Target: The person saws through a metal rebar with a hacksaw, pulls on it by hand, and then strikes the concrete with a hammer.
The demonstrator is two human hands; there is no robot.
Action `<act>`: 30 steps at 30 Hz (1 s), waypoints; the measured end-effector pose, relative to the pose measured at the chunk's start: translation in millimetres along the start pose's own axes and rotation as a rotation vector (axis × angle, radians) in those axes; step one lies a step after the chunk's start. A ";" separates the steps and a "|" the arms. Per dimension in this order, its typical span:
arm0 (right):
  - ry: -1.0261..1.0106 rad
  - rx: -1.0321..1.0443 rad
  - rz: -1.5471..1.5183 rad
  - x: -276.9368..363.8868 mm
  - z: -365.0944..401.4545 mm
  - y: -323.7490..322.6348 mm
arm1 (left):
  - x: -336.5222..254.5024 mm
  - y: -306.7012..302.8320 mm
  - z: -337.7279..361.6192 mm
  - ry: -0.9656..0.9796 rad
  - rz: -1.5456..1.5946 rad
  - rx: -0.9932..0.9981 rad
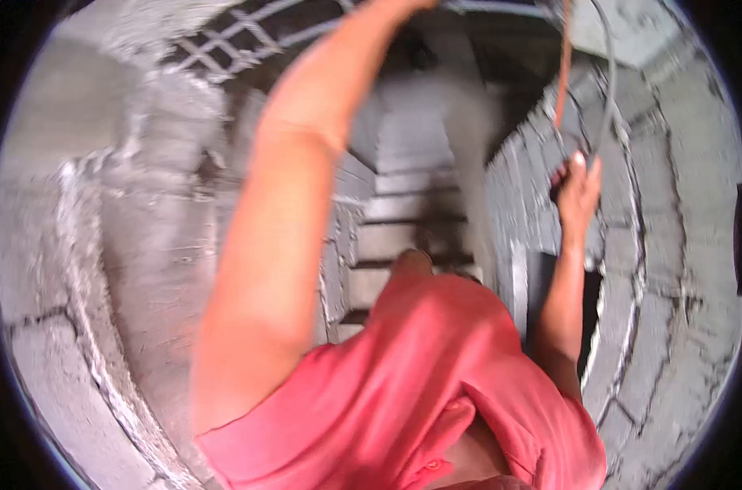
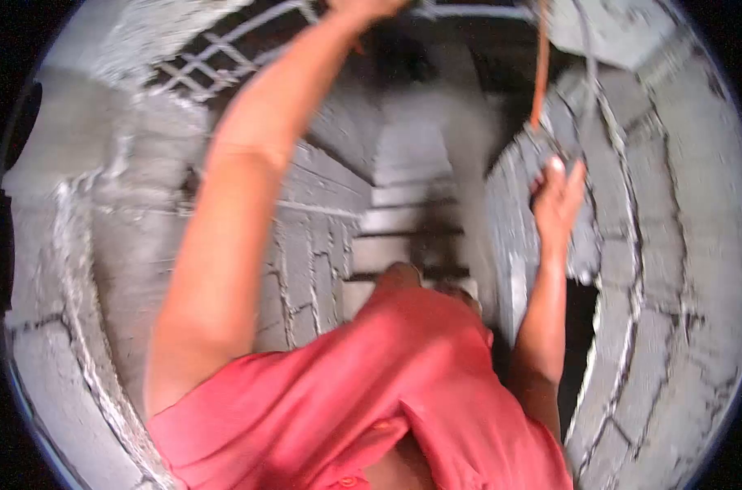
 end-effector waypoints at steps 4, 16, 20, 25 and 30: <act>-0.033 0.000 -0.282 -22.2 -7.1 16.7 | 9.6 13.8 -7.3 0.011 0.101 -0.075; 0.086 0.038 -0.531 -244.5 64.6 127.3 | 30.1 43.1 -11.4 0.280 0.076 -0.410; 0.258 0.123 -0.582 -311.8 98.6 184.8 | 26.5 43.5 -9.0 0.256 0.015 -0.324; 0.188 0.514 -0.336 -307.2 105.7 211.6 | 24.3 48.9 -16.6 0.245 0.039 -0.348; -0.128 0.608 -0.018 -312.8 94.3 238.5 | 35.8 57.1 -7.5 0.330 0.021 -0.514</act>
Point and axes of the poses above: each hand's wrist, its own z-axis away from the middle knuckle, its own y-axis out of the palm, x = y × z, the point moved 4 cm from there along -z, towards the middle knuckle, and after that the axes turned 3 degrees about -z, right-handed, at the moved point
